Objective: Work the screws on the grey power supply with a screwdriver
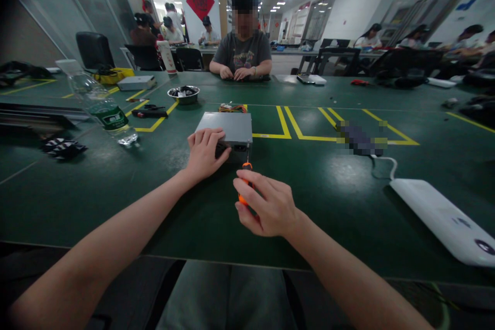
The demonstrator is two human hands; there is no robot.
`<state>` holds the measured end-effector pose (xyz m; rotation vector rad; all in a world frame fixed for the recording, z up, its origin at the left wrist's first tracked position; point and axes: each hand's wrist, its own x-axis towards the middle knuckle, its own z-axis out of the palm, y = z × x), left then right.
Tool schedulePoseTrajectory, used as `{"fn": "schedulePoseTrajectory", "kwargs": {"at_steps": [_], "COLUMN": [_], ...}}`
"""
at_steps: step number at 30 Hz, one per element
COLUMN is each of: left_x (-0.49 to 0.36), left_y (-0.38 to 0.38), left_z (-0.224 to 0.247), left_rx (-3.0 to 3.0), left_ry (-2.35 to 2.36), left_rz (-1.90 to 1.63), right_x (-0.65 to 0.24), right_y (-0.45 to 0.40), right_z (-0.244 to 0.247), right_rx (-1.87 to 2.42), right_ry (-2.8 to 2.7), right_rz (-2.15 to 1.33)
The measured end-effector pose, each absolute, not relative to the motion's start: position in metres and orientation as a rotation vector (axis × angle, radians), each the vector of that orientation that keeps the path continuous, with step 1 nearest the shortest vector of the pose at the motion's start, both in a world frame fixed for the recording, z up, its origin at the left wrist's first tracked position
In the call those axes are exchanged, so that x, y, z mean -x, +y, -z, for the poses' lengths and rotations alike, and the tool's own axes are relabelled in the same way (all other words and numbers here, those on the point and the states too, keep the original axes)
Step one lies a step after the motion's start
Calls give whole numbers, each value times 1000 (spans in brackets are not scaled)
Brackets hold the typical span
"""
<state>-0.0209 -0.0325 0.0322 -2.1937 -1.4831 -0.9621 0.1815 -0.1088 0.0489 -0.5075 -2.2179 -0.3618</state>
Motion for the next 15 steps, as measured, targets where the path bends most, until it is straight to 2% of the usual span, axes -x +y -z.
{"fn": "schedulePoseTrajectory", "kwargs": {"at_steps": [5,15], "left_x": [21,22], "left_y": [-33,-31], "left_z": [-32,-31], "left_rx": [2188,2182], "left_ry": [-1487,-1473], "left_rz": [955,966], "right_x": [-179,-180], "right_y": [-105,-106], "right_z": [-47,-42], "right_rx": [472,453], "right_ry": [-2154,-2101], "right_rz": [400,195]}}
